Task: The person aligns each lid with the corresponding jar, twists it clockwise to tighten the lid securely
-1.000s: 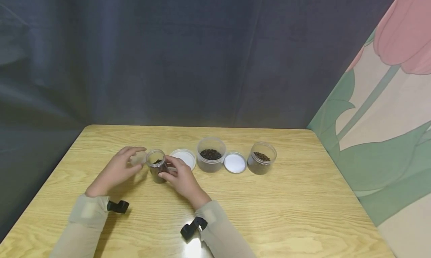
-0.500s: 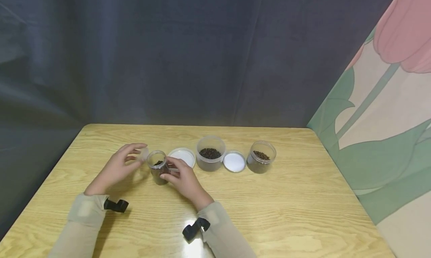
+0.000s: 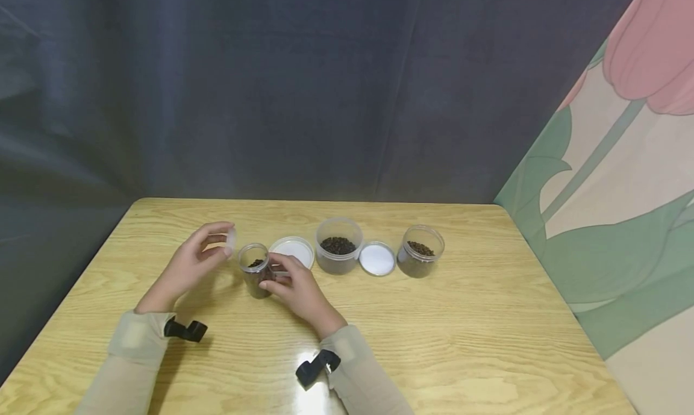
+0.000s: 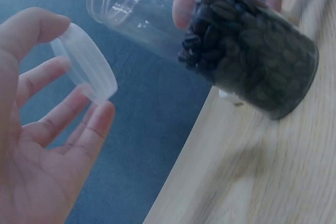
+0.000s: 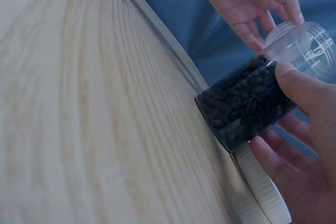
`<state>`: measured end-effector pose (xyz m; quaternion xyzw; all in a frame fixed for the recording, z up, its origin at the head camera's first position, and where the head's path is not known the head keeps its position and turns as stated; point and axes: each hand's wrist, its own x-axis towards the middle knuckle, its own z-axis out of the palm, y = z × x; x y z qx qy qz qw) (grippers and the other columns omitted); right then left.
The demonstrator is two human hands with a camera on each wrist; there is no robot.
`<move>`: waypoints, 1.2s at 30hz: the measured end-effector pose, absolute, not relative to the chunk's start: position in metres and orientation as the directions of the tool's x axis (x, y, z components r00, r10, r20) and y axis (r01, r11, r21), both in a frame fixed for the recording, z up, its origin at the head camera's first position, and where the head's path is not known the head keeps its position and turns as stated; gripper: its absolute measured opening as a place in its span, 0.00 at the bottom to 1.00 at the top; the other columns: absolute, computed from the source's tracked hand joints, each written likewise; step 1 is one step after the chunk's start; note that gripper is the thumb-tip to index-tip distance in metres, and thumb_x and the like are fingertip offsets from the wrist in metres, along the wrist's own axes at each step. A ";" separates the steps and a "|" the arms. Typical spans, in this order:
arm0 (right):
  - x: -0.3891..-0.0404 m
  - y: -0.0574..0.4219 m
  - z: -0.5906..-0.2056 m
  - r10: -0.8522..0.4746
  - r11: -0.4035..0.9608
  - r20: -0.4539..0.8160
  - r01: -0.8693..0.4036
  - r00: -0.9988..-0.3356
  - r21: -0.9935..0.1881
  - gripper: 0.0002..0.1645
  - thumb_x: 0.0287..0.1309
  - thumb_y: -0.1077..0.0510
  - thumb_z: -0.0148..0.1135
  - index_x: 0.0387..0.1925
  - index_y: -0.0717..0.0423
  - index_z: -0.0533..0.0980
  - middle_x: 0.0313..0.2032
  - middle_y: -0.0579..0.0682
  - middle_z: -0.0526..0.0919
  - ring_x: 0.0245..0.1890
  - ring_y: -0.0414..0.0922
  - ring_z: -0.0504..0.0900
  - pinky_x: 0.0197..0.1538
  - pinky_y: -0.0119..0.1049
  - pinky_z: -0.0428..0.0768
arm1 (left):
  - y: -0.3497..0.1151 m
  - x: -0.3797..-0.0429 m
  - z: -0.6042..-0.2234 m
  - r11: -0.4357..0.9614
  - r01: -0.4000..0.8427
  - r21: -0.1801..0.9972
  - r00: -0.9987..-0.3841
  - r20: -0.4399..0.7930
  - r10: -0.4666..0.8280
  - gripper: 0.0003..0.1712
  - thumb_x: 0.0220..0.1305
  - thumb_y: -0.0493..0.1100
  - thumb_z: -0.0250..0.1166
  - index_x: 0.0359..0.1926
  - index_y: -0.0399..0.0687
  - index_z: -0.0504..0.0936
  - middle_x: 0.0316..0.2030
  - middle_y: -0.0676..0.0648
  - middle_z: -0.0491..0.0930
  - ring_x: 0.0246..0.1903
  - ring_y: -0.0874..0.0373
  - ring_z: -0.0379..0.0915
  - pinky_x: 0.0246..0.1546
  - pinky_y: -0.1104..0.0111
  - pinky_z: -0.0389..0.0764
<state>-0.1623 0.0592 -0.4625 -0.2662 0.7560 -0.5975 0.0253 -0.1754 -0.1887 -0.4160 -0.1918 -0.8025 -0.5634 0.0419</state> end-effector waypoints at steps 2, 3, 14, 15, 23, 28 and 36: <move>-0.162 0.059 -0.463 -0.435 0.147 0.281 -0.375 -0.855 -0.915 0.35 0.61 0.69 0.68 0.68 0.67 0.68 0.62 0.65 0.74 0.60 0.60 0.77 0.62 0.47 0.79 | -0.187 -0.174 -0.415 0.252 0.368 0.895 -0.918 0.308 0.248 0.28 0.72 0.34 0.63 0.70 0.42 0.69 0.67 0.41 0.68 0.61 0.48 0.68 0.59 0.74 0.76; -0.162 0.060 -0.462 -0.437 0.149 0.280 -0.376 -0.854 -0.915 0.35 0.61 0.69 0.67 0.68 0.68 0.68 0.61 0.66 0.74 0.60 0.61 0.77 0.62 0.48 0.79 | -0.187 -0.174 -0.414 0.235 0.375 0.897 -0.916 0.320 0.242 0.28 0.71 0.34 0.63 0.70 0.42 0.69 0.67 0.42 0.68 0.60 0.50 0.69 0.59 0.74 0.76; -0.146 0.063 -0.428 -0.466 0.154 0.291 -0.401 -0.836 -0.903 0.31 0.62 0.71 0.66 0.64 0.76 0.67 0.57 0.70 0.74 0.57 0.66 0.77 0.60 0.52 0.80 | -0.176 -0.170 -0.412 0.117 0.433 0.894 -0.891 0.405 0.203 0.31 0.67 0.27 0.65 0.69 0.36 0.69 0.62 0.43 0.67 0.60 0.60 0.69 0.62 0.73 0.74; -0.145 0.063 -0.428 -0.466 0.150 0.296 -0.404 -0.834 -0.902 0.31 0.62 0.71 0.66 0.64 0.76 0.67 0.57 0.70 0.74 0.57 0.66 0.77 0.60 0.52 0.80 | -0.175 -0.170 -0.412 0.108 0.440 0.891 -0.888 0.415 0.198 0.31 0.66 0.26 0.65 0.68 0.35 0.69 0.62 0.43 0.68 0.60 0.60 0.69 0.62 0.74 0.74; -0.146 0.063 -0.429 -0.467 0.146 0.284 -0.390 -0.837 -0.909 0.32 0.62 0.71 0.66 0.65 0.74 0.67 0.58 0.70 0.73 0.58 0.65 0.77 0.61 0.52 0.79 | -0.169 -0.168 -0.411 0.017 0.478 0.878 -0.869 0.471 0.150 0.34 0.60 0.20 0.65 0.66 0.33 0.70 0.62 0.45 0.68 0.61 0.59 0.69 0.62 0.73 0.74; -0.146 0.063 -0.430 -0.466 0.135 0.291 -0.392 -0.836 -0.910 0.32 0.61 0.71 0.66 0.65 0.75 0.68 0.57 0.71 0.74 0.57 0.66 0.77 0.61 0.52 0.79 | -0.167 -0.166 -0.410 -0.005 0.470 0.883 -0.873 0.465 0.148 0.34 0.58 0.19 0.65 0.65 0.29 0.67 0.64 0.40 0.67 0.63 0.60 0.68 0.64 0.73 0.72; -0.147 0.065 -0.433 -0.471 0.111 0.336 -0.433 -0.816 -0.895 0.31 0.59 0.73 0.67 0.63 0.75 0.69 0.56 0.70 0.75 0.55 0.67 0.78 0.60 0.54 0.79 | -0.165 -0.166 -0.414 -0.098 0.498 0.862 -0.843 0.507 0.181 0.35 0.52 0.13 0.63 0.61 0.23 0.62 0.61 0.39 0.66 0.64 0.57 0.68 0.64 0.70 0.73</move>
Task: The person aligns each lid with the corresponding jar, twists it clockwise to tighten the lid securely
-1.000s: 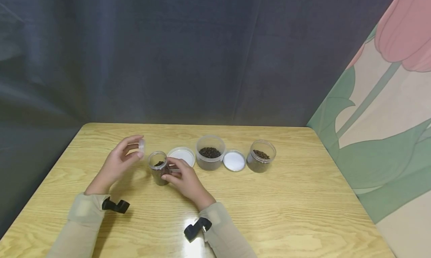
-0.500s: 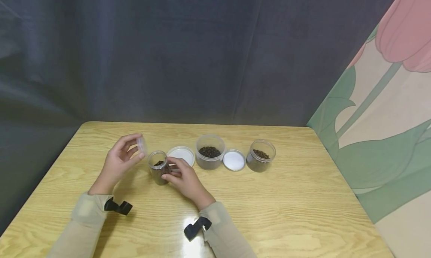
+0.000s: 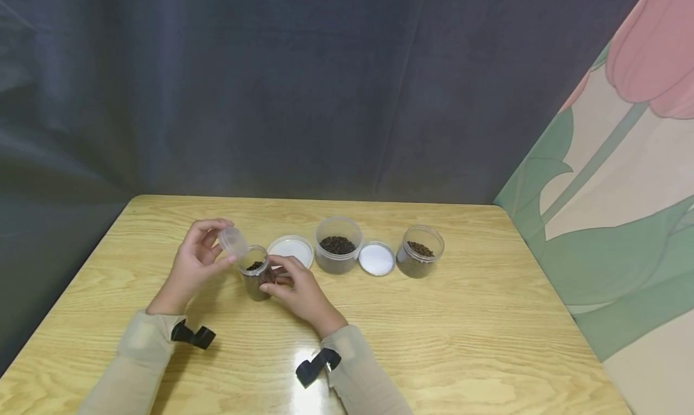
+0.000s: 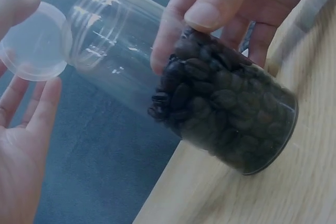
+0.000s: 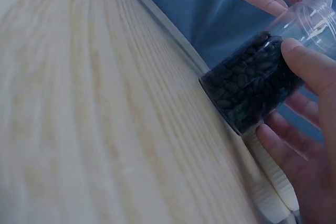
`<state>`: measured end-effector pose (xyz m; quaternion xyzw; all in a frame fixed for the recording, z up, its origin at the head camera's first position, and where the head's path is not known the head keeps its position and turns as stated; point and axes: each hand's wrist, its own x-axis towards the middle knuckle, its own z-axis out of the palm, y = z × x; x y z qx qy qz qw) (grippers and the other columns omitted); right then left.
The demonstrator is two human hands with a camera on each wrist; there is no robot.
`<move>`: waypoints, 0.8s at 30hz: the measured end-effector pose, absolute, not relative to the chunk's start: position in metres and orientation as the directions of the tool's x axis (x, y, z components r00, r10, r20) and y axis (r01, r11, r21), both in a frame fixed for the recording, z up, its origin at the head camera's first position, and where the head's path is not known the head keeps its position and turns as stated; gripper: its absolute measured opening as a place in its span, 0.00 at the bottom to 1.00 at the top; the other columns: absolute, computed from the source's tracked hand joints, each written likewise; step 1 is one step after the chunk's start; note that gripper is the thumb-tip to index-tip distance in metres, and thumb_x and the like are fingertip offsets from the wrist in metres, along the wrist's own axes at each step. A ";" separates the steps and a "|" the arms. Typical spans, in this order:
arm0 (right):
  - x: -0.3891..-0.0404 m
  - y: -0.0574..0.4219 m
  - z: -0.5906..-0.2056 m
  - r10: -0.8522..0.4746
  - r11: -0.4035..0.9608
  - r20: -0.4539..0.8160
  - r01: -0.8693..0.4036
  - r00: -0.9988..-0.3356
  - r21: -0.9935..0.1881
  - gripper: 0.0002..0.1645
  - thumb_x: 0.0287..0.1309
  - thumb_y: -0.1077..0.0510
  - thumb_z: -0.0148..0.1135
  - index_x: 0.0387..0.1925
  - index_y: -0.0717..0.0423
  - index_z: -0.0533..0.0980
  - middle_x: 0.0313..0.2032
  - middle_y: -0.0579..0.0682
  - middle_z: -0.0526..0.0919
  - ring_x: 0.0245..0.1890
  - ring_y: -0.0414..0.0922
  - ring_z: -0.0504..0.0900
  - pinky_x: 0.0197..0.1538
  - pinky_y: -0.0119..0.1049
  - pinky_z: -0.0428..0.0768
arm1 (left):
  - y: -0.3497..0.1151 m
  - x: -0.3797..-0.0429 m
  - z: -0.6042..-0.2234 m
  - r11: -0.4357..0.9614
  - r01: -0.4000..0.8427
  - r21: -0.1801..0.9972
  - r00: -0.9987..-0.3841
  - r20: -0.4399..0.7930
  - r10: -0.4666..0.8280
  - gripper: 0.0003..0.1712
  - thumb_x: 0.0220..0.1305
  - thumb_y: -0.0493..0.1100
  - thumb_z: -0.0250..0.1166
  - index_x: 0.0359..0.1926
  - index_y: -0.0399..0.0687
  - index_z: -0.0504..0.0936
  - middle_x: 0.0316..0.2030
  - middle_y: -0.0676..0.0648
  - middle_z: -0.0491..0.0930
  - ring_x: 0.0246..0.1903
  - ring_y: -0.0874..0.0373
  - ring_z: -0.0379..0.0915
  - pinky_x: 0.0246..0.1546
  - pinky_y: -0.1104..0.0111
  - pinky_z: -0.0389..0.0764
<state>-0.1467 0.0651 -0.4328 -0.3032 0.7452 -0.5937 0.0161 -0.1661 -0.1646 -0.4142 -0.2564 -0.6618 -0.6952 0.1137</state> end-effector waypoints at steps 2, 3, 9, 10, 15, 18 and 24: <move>-0.147 0.066 -0.433 -0.474 0.104 0.341 -0.436 -0.812 -0.894 0.31 0.59 0.73 0.68 0.63 0.75 0.69 0.55 0.70 0.75 0.54 0.67 0.78 0.60 0.54 0.79 | -0.164 -0.166 -0.416 -0.117 0.506 0.854 -0.833 0.520 0.191 0.35 0.50 0.12 0.63 0.60 0.22 0.61 0.60 0.43 0.68 0.63 0.55 0.68 0.64 0.70 0.73; -0.147 0.066 -0.433 -0.476 0.103 0.341 -0.436 -0.811 -0.894 0.31 0.59 0.72 0.68 0.63 0.75 0.69 0.55 0.70 0.76 0.54 0.67 0.78 0.60 0.54 0.79 | -0.164 -0.167 -0.417 -0.125 0.511 0.850 -0.828 0.526 0.196 0.35 0.50 0.12 0.63 0.59 0.22 0.61 0.60 0.45 0.68 0.63 0.55 0.68 0.64 0.70 0.74; -0.146 0.067 -0.434 -0.474 0.100 0.342 -0.435 -0.812 -0.895 0.31 0.59 0.72 0.68 0.63 0.74 0.70 0.54 0.69 0.76 0.54 0.66 0.79 0.59 0.53 0.80 | -0.162 -0.168 -0.420 -0.198 0.526 0.827 -0.799 0.561 0.219 0.35 0.48 0.11 0.61 0.57 0.20 0.59 0.60 0.45 0.68 0.64 0.56 0.67 0.65 0.69 0.72; -0.146 0.067 -0.434 -0.472 0.100 0.344 -0.437 -0.812 -0.894 0.31 0.59 0.72 0.68 0.63 0.74 0.70 0.54 0.69 0.76 0.54 0.66 0.79 0.59 0.53 0.80 | -0.162 -0.168 -0.420 -0.205 0.526 0.825 -0.796 0.563 0.224 0.34 0.48 0.11 0.61 0.57 0.21 0.59 0.60 0.45 0.68 0.65 0.56 0.67 0.66 0.69 0.71; -0.146 0.067 -0.435 -0.466 0.093 0.353 -0.442 -0.811 -0.892 0.31 0.58 0.73 0.68 0.63 0.75 0.70 0.53 0.69 0.77 0.53 0.67 0.79 0.58 0.54 0.80 | -0.163 -0.168 -0.421 -0.227 0.515 0.827 -0.791 0.560 0.247 0.33 0.50 0.11 0.61 0.57 0.23 0.60 0.60 0.46 0.69 0.65 0.57 0.69 0.66 0.69 0.71; -0.146 0.067 -0.436 -0.464 0.089 0.353 -0.439 -0.812 -0.894 0.31 0.58 0.73 0.68 0.62 0.75 0.70 0.53 0.70 0.77 0.53 0.67 0.79 0.58 0.54 0.81 | -0.163 -0.168 -0.422 -0.238 0.507 0.828 -0.790 0.557 0.256 0.33 0.50 0.12 0.62 0.56 0.22 0.59 0.59 0.44 0.70 0.64 0.57 0.70 0.66 0.69 0.71; -0.146 0.066 -0.437 -0.458 0.083 0.355 -0.437 -0.815 -0.896 0.30 0.58 0.73 0.68 0.62 0.76 0.70 0.53 0.70 0.76 0.53 0.67 0.79 0.58 0.54 0.81 | -0.163 -0.168 -0.423 -0.213 0.496 0.842 -0.799 0.538 0.267 0.33 0.49 0.12 0.64 0.54 0.23 0.61 0.58 0.45 0.72 0.63 0.58 0.71 0.66 0.70 0.71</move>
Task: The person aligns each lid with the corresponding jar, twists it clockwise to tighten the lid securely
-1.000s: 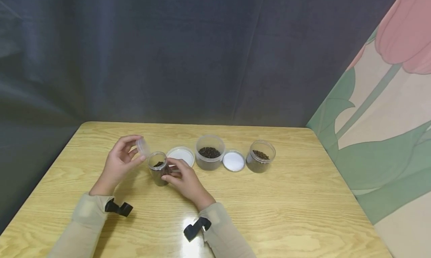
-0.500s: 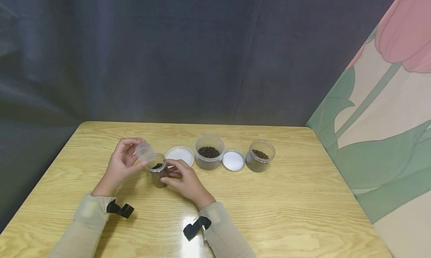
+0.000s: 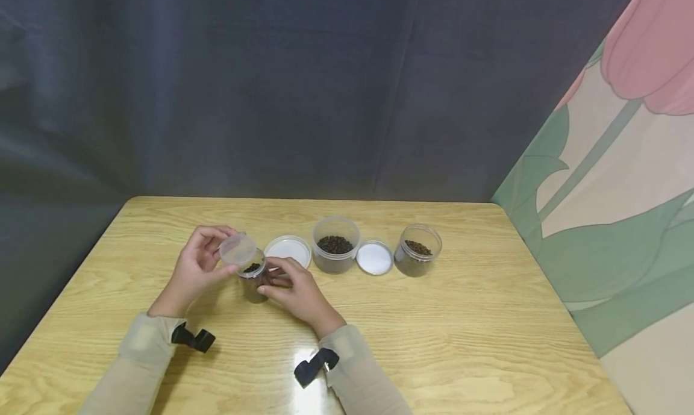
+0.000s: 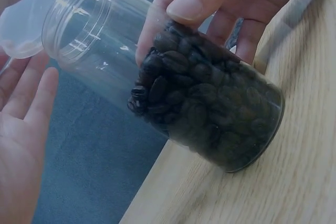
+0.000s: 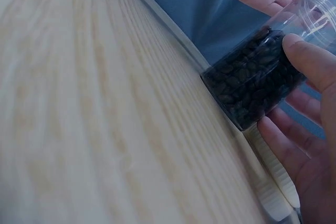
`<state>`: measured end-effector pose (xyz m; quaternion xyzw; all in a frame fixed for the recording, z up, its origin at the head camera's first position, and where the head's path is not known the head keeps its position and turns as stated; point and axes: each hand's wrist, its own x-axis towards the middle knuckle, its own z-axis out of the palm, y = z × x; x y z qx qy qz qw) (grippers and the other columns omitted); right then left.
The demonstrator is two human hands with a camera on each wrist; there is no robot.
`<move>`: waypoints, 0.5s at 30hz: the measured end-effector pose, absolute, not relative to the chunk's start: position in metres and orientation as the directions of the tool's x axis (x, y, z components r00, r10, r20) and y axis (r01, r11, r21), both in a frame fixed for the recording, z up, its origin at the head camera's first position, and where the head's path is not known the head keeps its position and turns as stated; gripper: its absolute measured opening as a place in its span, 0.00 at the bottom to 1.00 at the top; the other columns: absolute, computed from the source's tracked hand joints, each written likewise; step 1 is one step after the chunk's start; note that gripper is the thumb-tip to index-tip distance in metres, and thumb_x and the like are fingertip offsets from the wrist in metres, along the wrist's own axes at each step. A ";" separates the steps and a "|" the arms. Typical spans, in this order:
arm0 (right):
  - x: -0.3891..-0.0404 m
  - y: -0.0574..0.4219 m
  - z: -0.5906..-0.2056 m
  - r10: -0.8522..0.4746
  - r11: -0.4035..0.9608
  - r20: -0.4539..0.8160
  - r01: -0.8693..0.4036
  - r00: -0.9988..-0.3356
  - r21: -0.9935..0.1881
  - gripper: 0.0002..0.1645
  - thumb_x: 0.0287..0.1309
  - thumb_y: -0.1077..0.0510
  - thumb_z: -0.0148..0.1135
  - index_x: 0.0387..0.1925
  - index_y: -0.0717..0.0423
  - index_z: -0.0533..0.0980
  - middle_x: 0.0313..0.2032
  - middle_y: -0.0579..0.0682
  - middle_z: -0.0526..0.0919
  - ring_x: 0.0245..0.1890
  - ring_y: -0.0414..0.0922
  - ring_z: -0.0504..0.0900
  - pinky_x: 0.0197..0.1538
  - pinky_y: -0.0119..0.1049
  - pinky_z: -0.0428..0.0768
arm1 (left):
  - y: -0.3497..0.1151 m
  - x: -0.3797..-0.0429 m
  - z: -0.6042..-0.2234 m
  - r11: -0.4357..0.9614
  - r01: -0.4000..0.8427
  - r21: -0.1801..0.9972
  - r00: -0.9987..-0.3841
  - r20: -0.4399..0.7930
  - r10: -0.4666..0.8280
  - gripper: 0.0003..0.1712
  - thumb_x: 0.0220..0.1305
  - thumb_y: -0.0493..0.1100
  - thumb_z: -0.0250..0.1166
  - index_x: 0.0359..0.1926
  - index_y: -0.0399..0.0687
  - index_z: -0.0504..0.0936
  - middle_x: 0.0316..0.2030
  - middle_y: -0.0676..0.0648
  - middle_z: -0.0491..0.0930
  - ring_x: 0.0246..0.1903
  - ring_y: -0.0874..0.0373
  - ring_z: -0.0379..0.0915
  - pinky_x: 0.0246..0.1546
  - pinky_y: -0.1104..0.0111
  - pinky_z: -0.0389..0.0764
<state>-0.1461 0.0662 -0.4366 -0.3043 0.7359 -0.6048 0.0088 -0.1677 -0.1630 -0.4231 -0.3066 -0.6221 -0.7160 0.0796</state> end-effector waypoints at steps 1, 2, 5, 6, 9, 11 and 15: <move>-0.146 0.066 -0.437 -0.457 0.082 0.356 -0.437 -0.815 -0.896 0.30 0.58 0.73 0.68 0.62 0.76 0.70 0.53 0.70 0.76 0.53 0.67 0.79 0.58 0.54 0.81 | -0.163 -0.167 -0.423 -0.203 0.492 0.846 -0.803 0.532 0.268 0.33 0.48 0.12 0.65 0.54 0.24 0.62 0.58 0.46 0.72 0.62 0.58 0.71 0.66 0.70 0.71; -0.146 0.066 -0.437 -0.457 0.082 0.355 -0.436 -0.816 -0.896 0.30 0.58 0.73 0.68 0.62 0.75 0.70 0.53 0.70 0.76 0.53 0.67 0.79 0.58 0.54 0.81 | -0.163 -0.167 -0.423 -0.194 0.490 0.850 -0.807 0.527 0.269 0.33 0.48 0.12 0.66 0.54 0.24 0.63 0.58 0.47 0.73 0.62 0.58 0.71 0.66 0.70 0.71; -0.146 0.066 -0.438 -0.455 0.082 0.354 -0.434 -0.817 -0.897 0.30 0.58 0.73 0.68 0.62 0.74 0.71 0.53 0.69 0.76 0.53 0.67 0.79 0.58 0.54 0.81 | -0.164 -0.167 -0.424 -0.181 0.481 0.858 -0.811 0.514 0.279 0.32 0.48 0.13 0.67 0.53 0.25 0.64 0.58 0.49 0.73 0.61 0.59 0.71 0.67 0.71 0.70; -0.146 0.067 -0.439 -0.454 0.081 0.354 -0.434 -0.817 -0.897 0.30 0.58 0.73 0.68 0.62 0.74 0.71 0.53 0.69 0.77 0.53 0.67 0.79 0.58 0.54 0.81 | -0.164 -0.167 -0.424 -0.183 0.476 0.860 -0.811 0.510 0.287 0.32 0.48 0.14 0.68 0.53 0.25 0.64 0.58 0.49 0.73 0.62 0.59 0.71 0.67 0.71 0.69; -0.147 0.067 -0.440 -0.454 0.079 0.360 -0.439 -0.815 -0.895 0.30 0.58 0.72 0.69 0.62 0.73 0.71 0.53 0.69 0.77 0.53 0.67 0.79 0.57 0.54 0.81 | -0.164 -0.167 -0.425 -0.186 0.462 0.867 -0.810 0.498 0.310 0.32 0.49 0.15 0.69 0.53 0.24 0.64 0.58 0.50 0.73 0.62 0.59 0.71 0.69 0.71 0.67; -0.147 0.067 -0.440 -0.455 0.076 0.365 -0.444 -0.812 -0.893 0.30 0.58 0.72 0.69 0.62 0.73 0.71 0.52 0.69 0.77 0.53 0.67 0.79 0.57 0.54 0.81 | -0.163 -0.167 -0.426 -0.184 0.452 0.873 -0.813 0.488 0.319 0.32 0.50 0.16 0.70 0.53 0.24 0.64 0.59 0.50 0.72 0.62 0.59 0.71 0.69 0.71 0.67; -0.147 0.067 -0.440 -0.457 0.076 0.368 -0.448 -0.810 -0.891 0.30 0.58 0.72 0.69 0.62 0.73 0.71 0.52 0.69 0.77 0.52 0.68 0.79 0.57 0.54 0.81 | -0.163 -0.167 -0.428 -0.179 0.434 0.883 -0.821 0.470 0.323 0.32 0.50 0.16 0.70 0.53 0.25 0.64 0.58 0.50 0.72 0.62 0.60 0.71 0.68 0.72 0.68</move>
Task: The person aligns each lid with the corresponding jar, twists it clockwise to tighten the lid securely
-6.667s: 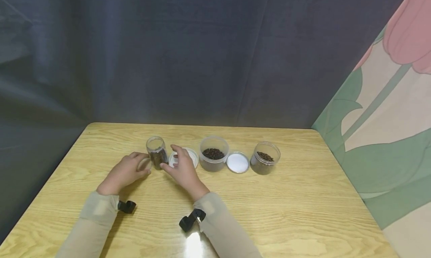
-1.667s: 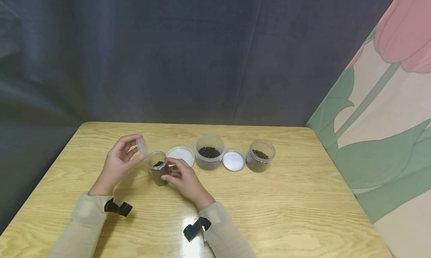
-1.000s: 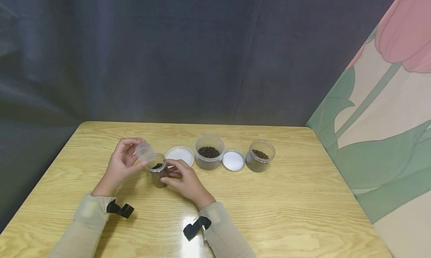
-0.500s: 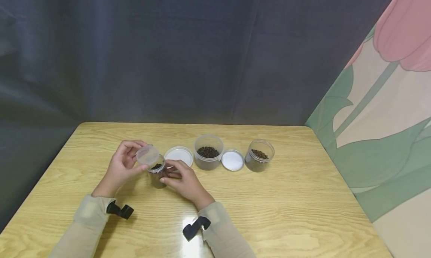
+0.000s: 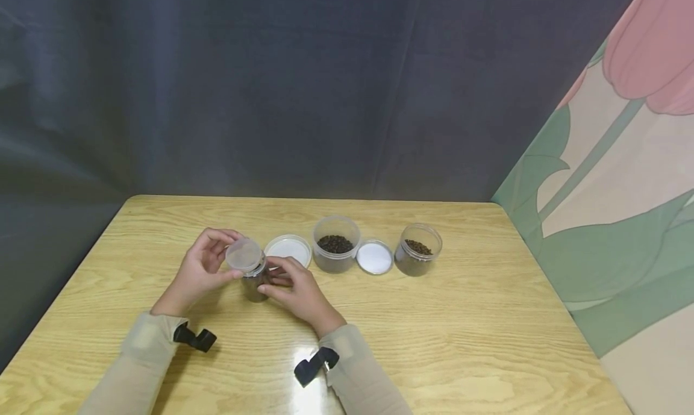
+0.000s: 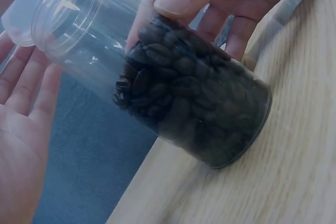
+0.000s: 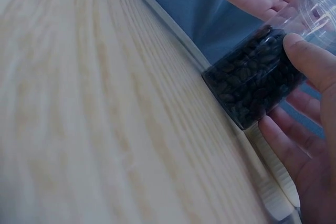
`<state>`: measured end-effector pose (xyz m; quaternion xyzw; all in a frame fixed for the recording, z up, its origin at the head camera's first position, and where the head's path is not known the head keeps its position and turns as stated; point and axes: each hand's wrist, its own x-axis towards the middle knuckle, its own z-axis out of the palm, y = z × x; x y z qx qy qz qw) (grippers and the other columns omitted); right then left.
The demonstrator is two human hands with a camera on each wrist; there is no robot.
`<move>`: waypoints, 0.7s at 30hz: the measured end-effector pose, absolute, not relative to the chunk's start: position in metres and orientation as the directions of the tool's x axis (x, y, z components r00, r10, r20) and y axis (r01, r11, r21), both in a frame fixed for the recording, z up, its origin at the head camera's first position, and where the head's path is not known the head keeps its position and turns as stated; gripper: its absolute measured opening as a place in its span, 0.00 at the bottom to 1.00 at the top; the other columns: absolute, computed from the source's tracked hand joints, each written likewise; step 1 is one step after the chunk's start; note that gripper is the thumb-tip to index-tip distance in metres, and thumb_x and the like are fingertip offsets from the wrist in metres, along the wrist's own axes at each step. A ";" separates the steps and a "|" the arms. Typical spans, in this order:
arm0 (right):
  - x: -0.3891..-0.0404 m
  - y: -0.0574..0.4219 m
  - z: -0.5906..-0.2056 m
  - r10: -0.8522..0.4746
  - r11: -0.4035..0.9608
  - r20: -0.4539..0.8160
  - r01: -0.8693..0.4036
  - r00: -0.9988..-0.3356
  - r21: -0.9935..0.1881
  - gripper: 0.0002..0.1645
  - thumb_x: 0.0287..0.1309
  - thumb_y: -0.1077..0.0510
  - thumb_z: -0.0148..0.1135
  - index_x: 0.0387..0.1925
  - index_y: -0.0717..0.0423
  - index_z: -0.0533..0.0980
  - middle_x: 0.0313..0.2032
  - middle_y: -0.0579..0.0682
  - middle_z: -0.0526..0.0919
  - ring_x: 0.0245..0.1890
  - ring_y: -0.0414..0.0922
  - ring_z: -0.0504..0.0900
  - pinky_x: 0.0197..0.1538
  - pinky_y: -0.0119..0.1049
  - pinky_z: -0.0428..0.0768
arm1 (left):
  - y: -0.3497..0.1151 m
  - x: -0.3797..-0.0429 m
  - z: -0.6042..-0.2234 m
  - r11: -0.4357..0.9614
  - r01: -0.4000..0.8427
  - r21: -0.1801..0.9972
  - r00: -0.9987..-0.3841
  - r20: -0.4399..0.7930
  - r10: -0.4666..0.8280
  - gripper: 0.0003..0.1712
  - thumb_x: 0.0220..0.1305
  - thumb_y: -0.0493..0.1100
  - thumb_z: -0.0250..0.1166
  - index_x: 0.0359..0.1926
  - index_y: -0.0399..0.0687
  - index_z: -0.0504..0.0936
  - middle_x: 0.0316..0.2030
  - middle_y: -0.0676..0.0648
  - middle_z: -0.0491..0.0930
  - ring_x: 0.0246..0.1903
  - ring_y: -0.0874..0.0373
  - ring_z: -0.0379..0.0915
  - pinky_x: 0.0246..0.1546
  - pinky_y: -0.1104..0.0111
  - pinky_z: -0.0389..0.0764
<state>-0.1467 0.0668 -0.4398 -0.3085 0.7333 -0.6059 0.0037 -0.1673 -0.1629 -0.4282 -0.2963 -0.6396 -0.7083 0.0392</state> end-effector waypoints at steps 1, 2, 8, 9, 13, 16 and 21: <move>-0.147 0.067 -0.440 -0.457 0.078 0.368 -0.448 -0.810 -0.891 0.30 0.58 0.72 0.69 0.62 0.73 0.71 0.52 0.69 0.77 0.52 0.68 0.80 0.57 0.54 0.81 | -0.163 -0.167 -0.429 -0.180 0.430 0.885 -0.823 0.466 0.325 0.32 0.49 0.16 0.70 0.52 0.25 0.64 0.58 0.50 0.73 0.62 0.60 0.71 0.68 0.72 0.68; -0.147 0.067 -0.440 -0.457 0.079 0.366 -0.447 -0.811 -0.891 0.30 0.58 0.72 0.69 0.62 0.73 0.71 0.52 0.69 0.77 0.52 0.68 0.79 0.57 0.54 0.81 | -0.163 -0.167 -0.429 -0.183 0.427 0.885 -0.823 0.465 0.327 0.32 0.49 0.16 0.70 0.52 0.25 0.64 0.58 0.50 0.73 0.61 0.60 0.71 0.67 0.72 0.68; -0.148 0.067 -0.440 -0.456 0.079 0.356 -0.435 -0.816 -0.897 0.30 0.58 0.73 0.69 0.61 0.73 0.72 0.53 0.69 0.77 0.52 0.67 0.79 0.58 0.55 0.81 | -0.162 -0.168 -0.431 -0.198 0.414 0.888 -0.820 0.458 0.342 0.31 0.50 0.17 0.70 0.53 0.26 0.65 0.58 0.50 0.73 0.61 0.60 0.72 0.67 0.72 0.69; -0.148 0.066 -0.440 -0.456 0.077 0.355 -0.433 -0.816 -0.898 0.29 0.58 0.73 0.69 0.61 0.73 0.72 0.52 0.69 0.77 0.52 0.67 0.79 0.58 0.55 0.81 | -0.162 -0.168 -0.431 -0.198 0.411 0.890 -0.821 0.456 0.343 0.31 0.51 0.17 0.70 0.53 0.26 0.65 0.58 0.50 0.73 0.61 0.60 0.71 0.67 0.72 0.69; -0.148 0.066 -0.439 -0.453 0.067 0.353 -0.426 -0.819 -0.902 0.29 0.57 0.74 0.68 0.61 0.74 0.72 0.53 0.70 0.76 0.53 0.68 0.79 0.58 0.54 0.81 | -0.162 -0.168 -0.432 -0.195 0.404 0.894 -0.826 0.448 0.342 0.31 0.51 0.18 0.70 0.52 0.27 0.65 0.58 0.50 0.73 0.61 0.60 0.71 0.67 0.72 0.68; -0.147 0.066 -0.438 -0.454 0.066 0.351 -0.424 -0.819 -0.903 0.29 0.57 0.74 0.68 0.61 0.74 0.71 0.53 0.70 0.76 0.53 0.68 0.79 0.58 0.54 0.81 | -0.161 -0.168 -0.432 -0.197 0.401 0.895 -0.828 0.446 0.341 0.30 0.51 0.18 0.71 0.52 0.26 0.64 0.58 0.51 0.73 0.61 0.60 0.71 0.67 0.72 0.69; -0.147 0.066 -0.438 -0.456 0.073 0.347 -0.423 -0.820 -0.903 0.29 0.58 0.73 0.68 0.61 0.74 0.71 0.53 0.70 0.76 0.53 0.68 0.79 0.58 0.54 0.81 | -0.162 -0.169 -0.434 -0.206 0.403 0.892 -0.823 0.452 0.345 0.31 0.52 0.18 0.71 0.52 0.25 0.63 0.58 0.51 0.73 0.61 0.60 0.71 0.66 0.71 0.70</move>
